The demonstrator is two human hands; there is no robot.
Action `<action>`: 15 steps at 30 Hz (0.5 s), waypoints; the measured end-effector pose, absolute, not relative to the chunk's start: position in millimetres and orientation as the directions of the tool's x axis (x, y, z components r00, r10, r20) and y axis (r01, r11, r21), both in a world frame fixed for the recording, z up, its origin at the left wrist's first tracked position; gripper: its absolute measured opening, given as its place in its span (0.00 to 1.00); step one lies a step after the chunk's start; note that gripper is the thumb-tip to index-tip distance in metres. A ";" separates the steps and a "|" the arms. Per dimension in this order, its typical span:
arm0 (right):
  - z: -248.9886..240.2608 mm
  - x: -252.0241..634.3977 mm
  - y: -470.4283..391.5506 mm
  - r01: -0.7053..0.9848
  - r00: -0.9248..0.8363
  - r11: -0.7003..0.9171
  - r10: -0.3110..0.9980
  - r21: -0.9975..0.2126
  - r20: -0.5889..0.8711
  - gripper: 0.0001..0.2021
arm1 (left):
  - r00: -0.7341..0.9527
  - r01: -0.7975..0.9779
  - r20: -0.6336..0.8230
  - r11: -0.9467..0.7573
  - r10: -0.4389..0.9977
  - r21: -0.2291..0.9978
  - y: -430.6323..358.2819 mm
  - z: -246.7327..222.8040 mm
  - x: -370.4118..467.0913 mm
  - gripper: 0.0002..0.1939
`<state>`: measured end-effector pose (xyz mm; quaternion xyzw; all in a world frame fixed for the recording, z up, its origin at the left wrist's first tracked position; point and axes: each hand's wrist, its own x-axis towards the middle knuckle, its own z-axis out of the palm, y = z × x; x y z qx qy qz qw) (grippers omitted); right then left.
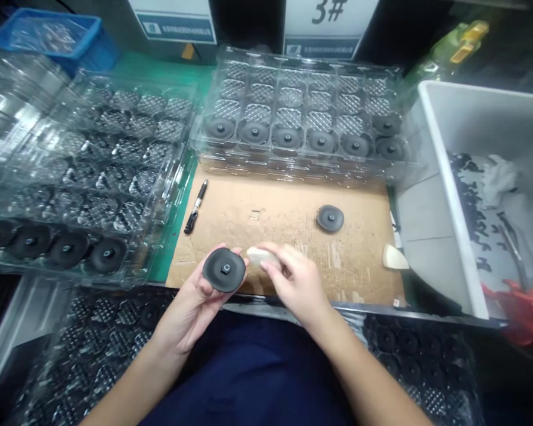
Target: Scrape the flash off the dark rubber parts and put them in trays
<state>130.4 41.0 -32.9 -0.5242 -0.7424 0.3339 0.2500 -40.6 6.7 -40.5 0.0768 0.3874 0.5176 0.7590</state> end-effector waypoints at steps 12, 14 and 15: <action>26.6 132.9 32.5 0.471 -0.362 0.371 0.909 -0.800 0.208 0.14 | 0.220 -0.588 -0.544 0.555 0.810 0.588 0.2 -25.3 1.7 0.22; 25.8 140.3 25.9 0.423 -0.307 0.400 0.908 -0.813 0.287 0.16 | 0.251 -0.543 -0.548 0.585 0.798 0.602 -0.9 -22.6 4.1 0.25; 26.3 145.3 21.6 0.376 -0.332 0.389 0.904 -0.841 0.270 0.16 | 0.256 -0.525 -0.554 0.595 0.792 0.608 -0.8 -20.8 4.9 0.28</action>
